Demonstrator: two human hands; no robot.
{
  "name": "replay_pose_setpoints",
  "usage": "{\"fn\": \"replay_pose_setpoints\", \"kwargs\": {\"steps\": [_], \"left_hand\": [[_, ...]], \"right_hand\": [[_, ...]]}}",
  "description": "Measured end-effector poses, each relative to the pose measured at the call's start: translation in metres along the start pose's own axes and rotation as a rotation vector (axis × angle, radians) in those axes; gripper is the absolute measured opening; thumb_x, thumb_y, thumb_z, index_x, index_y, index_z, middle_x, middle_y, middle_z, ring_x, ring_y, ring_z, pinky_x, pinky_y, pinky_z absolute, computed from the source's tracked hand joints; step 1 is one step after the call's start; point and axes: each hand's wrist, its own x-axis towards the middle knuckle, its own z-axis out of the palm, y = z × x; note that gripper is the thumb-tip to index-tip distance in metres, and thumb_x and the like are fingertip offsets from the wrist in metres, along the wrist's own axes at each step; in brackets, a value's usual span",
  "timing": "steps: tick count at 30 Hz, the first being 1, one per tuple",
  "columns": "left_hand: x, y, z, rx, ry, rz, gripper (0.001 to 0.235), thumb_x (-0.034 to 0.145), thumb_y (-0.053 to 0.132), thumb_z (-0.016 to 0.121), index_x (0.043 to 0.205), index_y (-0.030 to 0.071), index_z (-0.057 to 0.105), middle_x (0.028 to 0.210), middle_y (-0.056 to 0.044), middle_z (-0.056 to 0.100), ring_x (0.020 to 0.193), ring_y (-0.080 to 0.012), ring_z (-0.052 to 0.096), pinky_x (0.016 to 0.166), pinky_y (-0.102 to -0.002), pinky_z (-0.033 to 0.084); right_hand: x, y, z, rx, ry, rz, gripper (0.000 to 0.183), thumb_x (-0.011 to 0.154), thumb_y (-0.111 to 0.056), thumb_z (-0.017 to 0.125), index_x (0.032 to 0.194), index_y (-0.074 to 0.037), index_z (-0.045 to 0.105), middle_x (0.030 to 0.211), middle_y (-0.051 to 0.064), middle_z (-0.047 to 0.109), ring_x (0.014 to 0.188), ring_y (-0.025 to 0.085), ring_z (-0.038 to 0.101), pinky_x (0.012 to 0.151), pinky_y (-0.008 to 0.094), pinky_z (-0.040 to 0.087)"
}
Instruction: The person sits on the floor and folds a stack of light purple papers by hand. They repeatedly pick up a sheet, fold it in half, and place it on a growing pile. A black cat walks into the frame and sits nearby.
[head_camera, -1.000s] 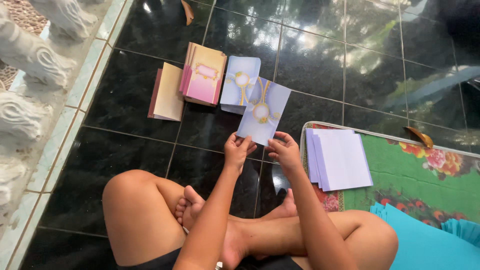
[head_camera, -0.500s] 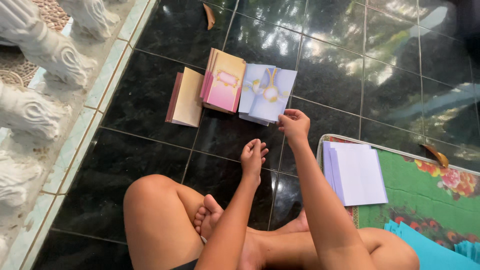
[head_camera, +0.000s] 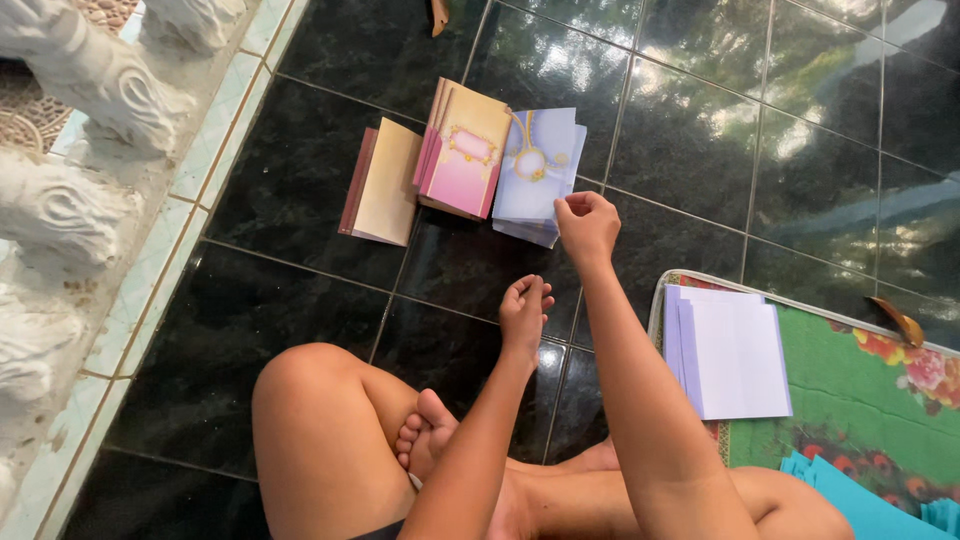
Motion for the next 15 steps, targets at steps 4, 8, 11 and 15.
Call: {"fn": "replay_pose_setpoints", "kwargs": {"steps": [4,8,11,15], "left_hand": [[-0.009,0.012,-0.001,0.012,0.000,-0.002,0.042,0.096,0.044,0.067,0.128,0.017,0.058,0.113,-0.002,0.074,0.096,-0.0119,0.071,0.071,-0.021,0.045],[0.004,-0.002,-0.004,0.064,-0.012,0.011,0.044,0.096,0.045,0.067,0.129,0.016,0.059,0.116,-0.006,0.074,0.097,-0.0149,0.072,0.071,-0.023,0.046],[0.001,-0.012,-0.002,0.144,-0.042,0.010,0.045,0.095,0.045,0.067,0.129,0.016,0.060,0.117,-0.007,0.074,0.098,-0.0159,0.072,0.071,-0.023,0.046],[-0.013,-0.010,-0.006,0.253,-0.068,0.048,0.042,0.094,0.041,0.070,0.126,0.014,0.064,0.112,-0.009,0.075,0.095,-0.0183,0.074,0.070,-0.023,0.048]], "right_hand": [[-0.021,-0.002,-0.018,-0.074,0.026,-0.068,0.016,0.087,-0.038,0.075,0.088,-0.022,0.078,0.079,0.000,0.073,0.082,0.024,0.072,0.079,0.040,0.057],[-0.039,0.023,-0.040,-0.147,0.041,-0.292,0.020,0.090,-0.034,0.073,0.088,-0.014,0.077,0.079,0.012,0.068,0.082,0.033,0.069,0.079,0.046,0.056],[-0.043,0.075,-0.070,-0.252,0.105,-0.357,0.018,0.086,-0.033,0.077,0.092,-0.015,0.075,0.087,0.010,0.067,0.088,0.032,0.069,0.082,0.044,0.056],[-0.060,0.144,-0.117,-0.660,0.103,-0.129,0.081,0.075,-0.047,0.085,0.141,-0.010,0.056,0.143,0.028,0.050,0.129,0.049,0.052,0.103,0.061,0.048]]}}
